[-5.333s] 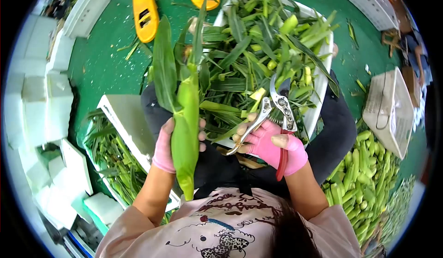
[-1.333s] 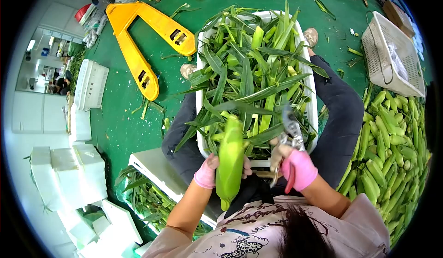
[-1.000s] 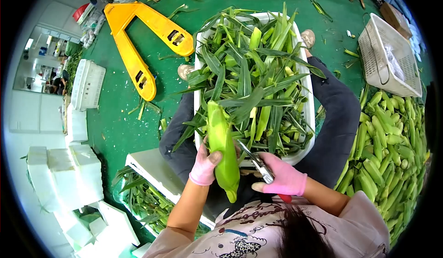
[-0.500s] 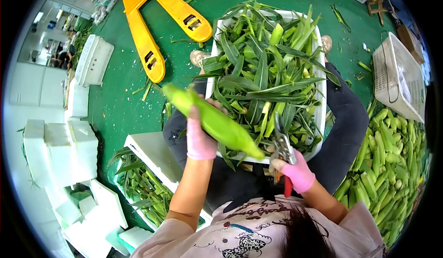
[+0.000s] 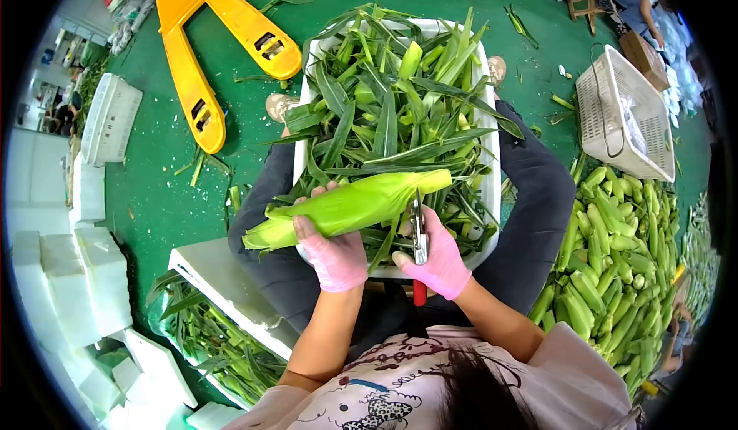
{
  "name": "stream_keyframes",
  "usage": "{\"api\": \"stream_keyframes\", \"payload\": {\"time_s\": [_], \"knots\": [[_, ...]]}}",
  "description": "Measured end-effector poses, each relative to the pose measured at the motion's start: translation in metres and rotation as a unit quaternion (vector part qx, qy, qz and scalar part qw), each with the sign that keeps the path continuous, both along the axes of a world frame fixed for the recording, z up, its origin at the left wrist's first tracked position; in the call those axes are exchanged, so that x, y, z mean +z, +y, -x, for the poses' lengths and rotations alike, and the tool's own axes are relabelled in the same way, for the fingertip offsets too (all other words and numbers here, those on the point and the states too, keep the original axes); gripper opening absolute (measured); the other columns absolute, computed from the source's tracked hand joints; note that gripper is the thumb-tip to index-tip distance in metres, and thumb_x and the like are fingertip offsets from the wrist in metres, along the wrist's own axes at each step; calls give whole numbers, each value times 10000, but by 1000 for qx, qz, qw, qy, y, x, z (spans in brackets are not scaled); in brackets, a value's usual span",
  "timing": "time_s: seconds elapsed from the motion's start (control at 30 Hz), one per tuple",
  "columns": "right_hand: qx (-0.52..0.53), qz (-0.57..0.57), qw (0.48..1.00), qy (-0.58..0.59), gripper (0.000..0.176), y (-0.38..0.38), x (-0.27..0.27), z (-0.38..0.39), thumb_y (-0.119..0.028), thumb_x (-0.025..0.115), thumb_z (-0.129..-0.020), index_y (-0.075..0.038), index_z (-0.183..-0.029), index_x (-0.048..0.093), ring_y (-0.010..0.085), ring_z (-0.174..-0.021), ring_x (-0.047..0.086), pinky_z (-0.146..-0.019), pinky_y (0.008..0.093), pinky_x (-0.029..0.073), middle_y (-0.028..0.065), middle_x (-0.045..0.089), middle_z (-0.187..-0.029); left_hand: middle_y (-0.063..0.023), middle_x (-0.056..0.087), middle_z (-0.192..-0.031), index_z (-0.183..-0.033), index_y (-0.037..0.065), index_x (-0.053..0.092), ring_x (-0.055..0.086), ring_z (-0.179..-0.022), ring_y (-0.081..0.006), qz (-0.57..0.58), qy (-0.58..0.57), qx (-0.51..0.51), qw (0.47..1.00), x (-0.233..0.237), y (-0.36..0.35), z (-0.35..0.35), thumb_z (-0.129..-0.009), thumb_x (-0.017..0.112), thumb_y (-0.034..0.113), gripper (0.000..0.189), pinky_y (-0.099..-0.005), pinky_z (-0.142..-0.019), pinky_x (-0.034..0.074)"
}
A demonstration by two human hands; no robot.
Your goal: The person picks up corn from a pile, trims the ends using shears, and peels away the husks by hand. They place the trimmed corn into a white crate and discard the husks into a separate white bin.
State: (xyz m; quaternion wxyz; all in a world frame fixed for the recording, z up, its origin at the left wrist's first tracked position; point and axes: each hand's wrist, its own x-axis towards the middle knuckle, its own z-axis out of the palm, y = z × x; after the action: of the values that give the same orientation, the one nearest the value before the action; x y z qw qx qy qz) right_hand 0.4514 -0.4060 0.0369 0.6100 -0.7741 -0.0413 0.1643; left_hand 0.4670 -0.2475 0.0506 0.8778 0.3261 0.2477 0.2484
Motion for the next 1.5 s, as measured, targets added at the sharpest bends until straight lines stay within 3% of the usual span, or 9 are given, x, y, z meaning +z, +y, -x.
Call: {"api": "stream_keyframes", "payload": {"time_s": [0.47, 0.53, 0.77, 0.9, 1.03, 1.13, 1.27, 1.43, 1.5], "knots": [[155, 153, 972, -85, 544, -29, 26, 26, -171, 748, -715, 28, -1179, 543, 327, -684, 655, -651, 384, 540, 166, 642, -804, -67, 589, -925, -1047, 94, 523, 589, -899, -255, 237, 72, -25, 969, -12, 15, 2, -931, 562, 565, 486, -395, -853, 500], [362, -150, 888, 240, 255, -33, 40, 29, -86, 705, -817, 3, -1045, 633, 153, -674, 625, -638, 308, 518, 75, 673, -830, -17, 537, -853, -1081, 91, 514, 554, -743, -185, 654, -92, -319, 680, -41, 38, 3, -914, 567, 610, 548, -333, -696, 478], [347, -290, 795, 404, 555, -75, 30, 9, -126, 738, -796, 39, -1276, 515, 165, -791, 635, -711, 270, 503, 86, 654, -881, -19, 339, -488, -1017, 107, 499, 357, -474, -183, 308, -229, -519, 764, -15, 83, 14, -874, 326, 839, 765, -345, -623, 408], [82, -430, 836, 330, 589, -53, 39, -2, -188, 731, -793, 23, -1288, 491, 229, -894, 639, -808, 369, 530, 113, 629, -1019, -238, 285, -1574, -1546, 211, 326, 249, -1475, -397, 414, -156, -446, 778, -21, 86, 34, -848, 367, 843, 942, -648, -1081, 311], [-145, -457, 782, 399, 391, -46, 0, -27, -153, 645, -847, -10, -1196, 542, 274, -914, 628, -860, 444, 526, 114, 629, -992, -66, 586, -926, -1469, 91, 403, 569, -701, -203, 330, -10, -436, 837, -22, 86, 60, -881, 417, 796, 918, -361, -645, 509], [59, -380, 726, 571, 302, -63, -23, 7, -112, 652, -835, -17, -1113, 580, 268, -882, 665, -834, 420, 552, 100, 654, -930, -94, 606, -981, -1297, 85, 491, 621, -786, -223, 60, 81, -397, 912, -5, 72, 56, -934, 455, 700, 715, -360, -683, 525], [199, 9, 952, 232, 447, -54, -11, 24, -169, 709, -833, 13, -1206, 544, 164, -836, 637, -754, 291, 521, 69, 668, -959, -135, 639, -972, -1167, 94, 547, 643, -791, -266, 62, 63, -418, 904, 11, 49, 33, -895, 445, 762, 729, -369, -672, 530], [81, -224, 913, 330, 531, -56, -15, 37, -242, 691, -817, 13, -1254, 530, 148, -838, 623, -745, 304, 523, 85, 662, -981, -176, 331, -1567, -1179, 73, 584, 662, -1071, -357, -1, 17, -470, 883, 12, 17, 5, -904, 459, 726, 720, -405, -664, 609], [166, -197, 920, 295, 451, -64, -19, 47, -279, 678, -810, 25, -1129, 585, 152, -688, 651, -643, 321, 534, 83, 640, -849, -115, 500, -1335, -1295, 50, 551, 663, -982, -296, -154, 60, -519, 839, 1, 10, 4, -887, 508, 722, 788, -396, -724, 580]]}}
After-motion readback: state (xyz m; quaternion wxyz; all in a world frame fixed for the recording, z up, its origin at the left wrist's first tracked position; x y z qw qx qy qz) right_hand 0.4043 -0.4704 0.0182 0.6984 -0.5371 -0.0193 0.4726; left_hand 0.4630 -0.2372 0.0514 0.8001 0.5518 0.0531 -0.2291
